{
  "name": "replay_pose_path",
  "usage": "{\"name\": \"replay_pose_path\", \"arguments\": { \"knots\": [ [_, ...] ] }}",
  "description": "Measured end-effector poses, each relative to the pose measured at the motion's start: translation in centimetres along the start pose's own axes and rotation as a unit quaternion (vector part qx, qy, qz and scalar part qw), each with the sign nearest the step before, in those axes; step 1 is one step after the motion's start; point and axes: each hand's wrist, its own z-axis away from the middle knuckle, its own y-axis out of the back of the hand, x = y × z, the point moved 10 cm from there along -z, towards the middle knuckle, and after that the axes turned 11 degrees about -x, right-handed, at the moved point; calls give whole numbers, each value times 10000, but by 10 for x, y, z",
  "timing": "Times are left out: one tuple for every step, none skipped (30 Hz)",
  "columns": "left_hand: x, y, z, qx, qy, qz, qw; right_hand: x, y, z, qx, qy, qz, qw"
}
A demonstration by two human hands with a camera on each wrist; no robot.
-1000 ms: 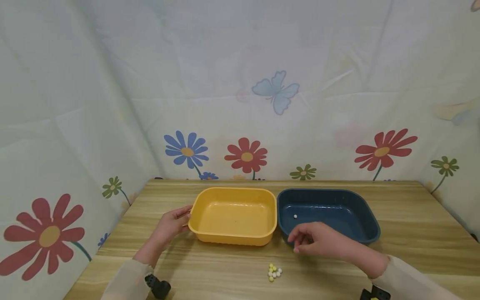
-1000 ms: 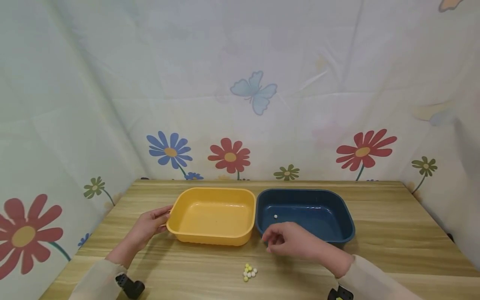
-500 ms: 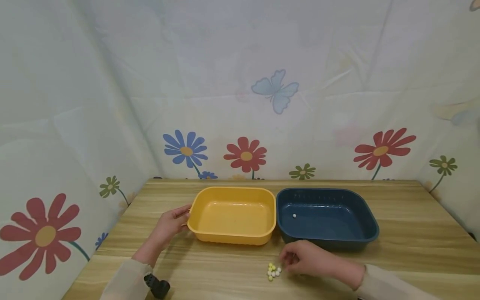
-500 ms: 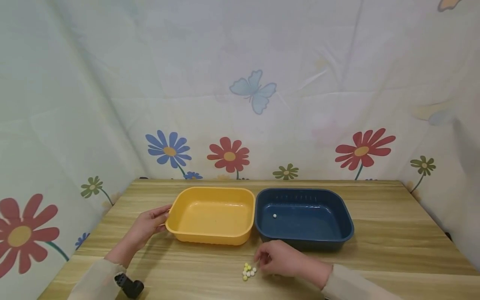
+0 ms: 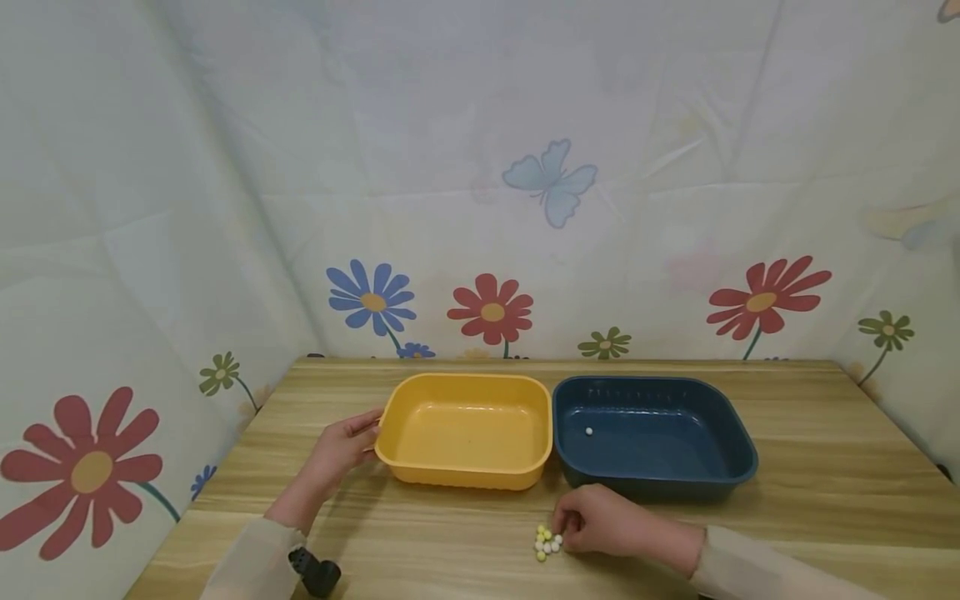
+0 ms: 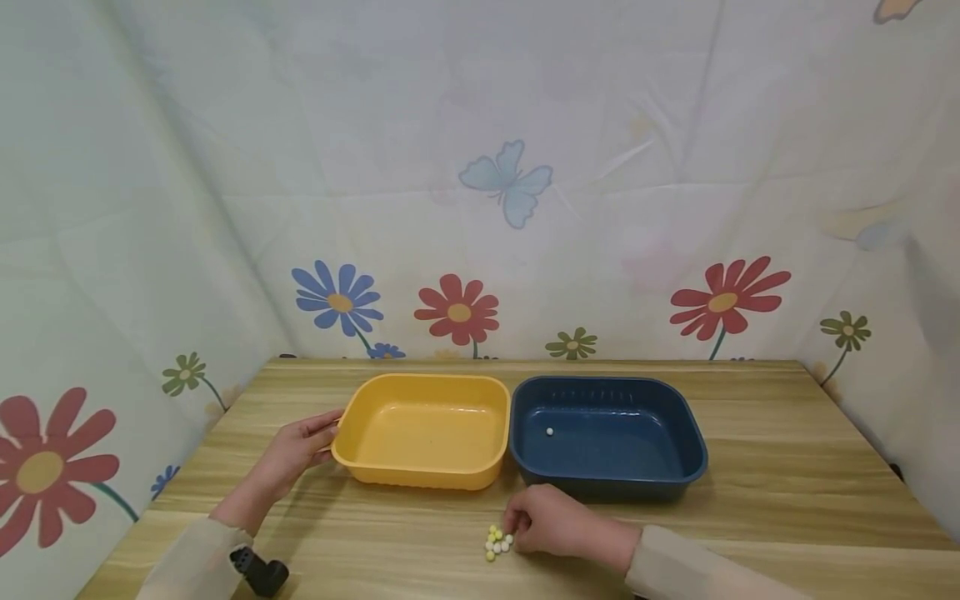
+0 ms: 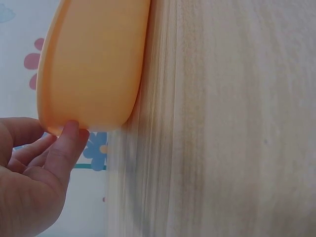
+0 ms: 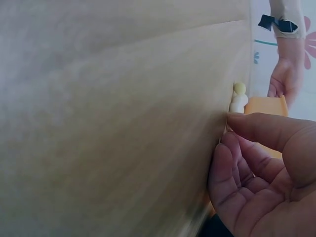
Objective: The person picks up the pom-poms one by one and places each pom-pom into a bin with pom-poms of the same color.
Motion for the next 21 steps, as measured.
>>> {"name": "replay_pose_path", "arguments": {
  "knots": [
    [0,0,0,-1,-10,8,10000,0,0,0,6,12,13,10000],
    [1,0,0,3,-16,20,10000,0,0,-1,6,20,31,10000],
    [1,0,1,5,-14,27,10000,1,0,-1,1,25,29,10000],
    [1,0,1,2,-18,42,10000,2,-1,-1,-17,12,-16,10000],
    [2,0,1,3,-17,48,10000,3,-1,-1,-31,-1,-65,10000],
    [2,0,1,8,-18,51,10000,4,-1,-1,-54,-32,-158,9999],
    [2,0,1,8,-13,43,10000,5,-1,-1,-80,-66,-249,9996],
    [2,0,1,12,1,39,10000,7,-1,-1,-106,-112,-354,9993],
    [3,0,1,7,11,32,10000,8,-1,-1,-123,-156,-463,9987],
    [3,0,1,5,15,30,10000,9,-1,-1,-134,-187,-556,9982],
    [3,0,1,7,23,35,10000,10,0,0,-133,-199,-616,9978],
    [3,0,1,6,27,43,10000,10,0,0,-135,-203,-676,9974],
    [3,0,1,1,30,43,10000,10,0,0,-123,-192,-692,9973],
    [3,0,1,0,33,50,10000,10,1,0,-109,-174,-705,9973],
    [3,0,1,3,41,59,10000,10,2,0,-93,-145,-707,9973],
    [3,0,1,4,43,64,10000,9,3,1,-80,-120,-701,9974],
    [3,0,2,4,43,65,10000,9,3,1,-68,-104,-702,9975],
    [3,0,2,6,44,62,10000,8,4,1,-65,-115,-706,9974],
    [3,0,2,10,44,59,10000,8,4,1,-66,-141,-711,9973],
    [3,0,2,18,50,58,10000,8,5,1,-75,-168,-716,9973],
    [3,0,3,20,58,52,10000,7,5,2,-91,-200,-729,9971]
  ]
}}
